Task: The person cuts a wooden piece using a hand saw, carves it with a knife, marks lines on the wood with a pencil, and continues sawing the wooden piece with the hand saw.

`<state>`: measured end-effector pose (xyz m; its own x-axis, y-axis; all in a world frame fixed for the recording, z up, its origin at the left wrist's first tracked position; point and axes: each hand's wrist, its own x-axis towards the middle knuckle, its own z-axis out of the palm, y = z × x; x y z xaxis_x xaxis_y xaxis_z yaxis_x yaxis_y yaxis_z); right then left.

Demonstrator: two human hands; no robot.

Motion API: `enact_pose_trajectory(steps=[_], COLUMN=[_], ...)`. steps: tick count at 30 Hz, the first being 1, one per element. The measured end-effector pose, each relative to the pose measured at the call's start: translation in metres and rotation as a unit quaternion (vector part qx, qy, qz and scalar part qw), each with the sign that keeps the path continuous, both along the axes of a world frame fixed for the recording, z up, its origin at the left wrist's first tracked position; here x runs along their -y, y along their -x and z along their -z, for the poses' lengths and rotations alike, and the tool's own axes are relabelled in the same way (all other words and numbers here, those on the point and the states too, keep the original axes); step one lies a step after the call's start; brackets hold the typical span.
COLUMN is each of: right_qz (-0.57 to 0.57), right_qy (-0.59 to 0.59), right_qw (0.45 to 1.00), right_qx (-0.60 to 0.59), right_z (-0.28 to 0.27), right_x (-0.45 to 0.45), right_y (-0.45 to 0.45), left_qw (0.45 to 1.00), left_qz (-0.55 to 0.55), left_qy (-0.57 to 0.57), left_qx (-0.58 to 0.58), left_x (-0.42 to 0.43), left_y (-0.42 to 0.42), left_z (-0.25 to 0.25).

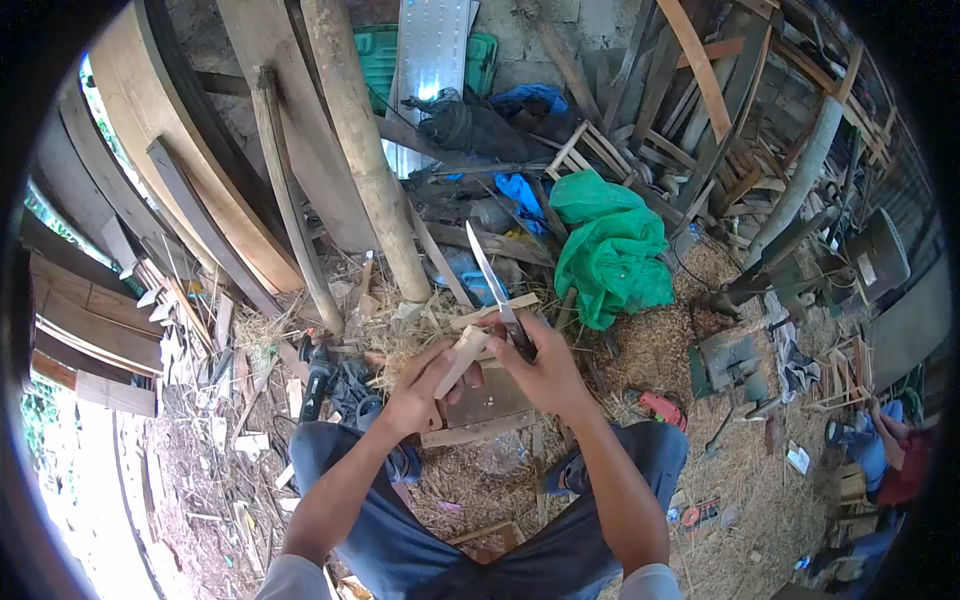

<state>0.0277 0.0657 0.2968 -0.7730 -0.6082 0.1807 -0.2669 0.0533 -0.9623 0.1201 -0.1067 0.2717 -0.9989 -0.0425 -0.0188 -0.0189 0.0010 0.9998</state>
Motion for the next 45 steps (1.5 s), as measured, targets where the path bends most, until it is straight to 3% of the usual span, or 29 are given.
enact_pose_trajectory(steps=[2,12,14,18,20,21,23,29,32,38,42,45], right_qz=[0.003,0.009,0.019,0.074,0.057,0.059,0.003,-0.069,-0.137,-0.13,-0.129,-0.152], right_qy=[-0.017,-0.016,-0.02,-0.095,-0.205,-0.205,-0.337,-0.459,-0.508,-0.47,-0.46,-0.471], right_qw=[1.0,1.0,1.0,0.992,0.975,0.975,0.941,0.885,0.85,0.873,0.878,0.865], right_qx=[-0.01,0.013,0.007,0.029,0.063,0.069,-0.032,0.027,0.001,0.004,-0.008,-0.083], right_z=[0.003,0.009,0.017,0.038,0.051,0.057,0.071,0.14,0.141,0.138,0.146,0.149], right_x=[-0.001,-0.001,0.0,0.0,0.001,0.001,0.001,0.003,0.005,0.002,0.008,0.007], right_y=[0.001,0.004,0.006,0.008,0.007,0.003,-0.006,-0.041,-0.051,-0.072,-0.079,-0.081], left_qw=[0.992,0.974,0.994,0.982,0.968,0.967,0.94,0.88,0.883,0.863,0.864,0.835], left_qz=[0.024,0.077,0.054,0.049,0.058,0.061,0.078,0.13,0.146,0.158,0.176,0.179], left_qy=[-0.114,-0.18,-0.062,-0.03,0.158,0.159,0.314,0.426,0.405,0.422,0.41,0.445], left_qx=[0.05,0.112,0.077,0.178,0.186,0.191,0.112,0.166,0.184,0.226,0.235,0.272], left_x=[-0.001,0.005,0.001,0.007,0.009,0.012,0.021,0.03,0.033,0.04,0.041,0.037], left_y=[0.0,0.002,0.002,0.008,0.009,0.009,0.008,0.006,0.004,0.002,0.006,0.008], left_z=[-0.006,-0.009,-0.012,0.001,0.014,0.03,0.072,0.134,0.164,0.218,0.216,0.215])
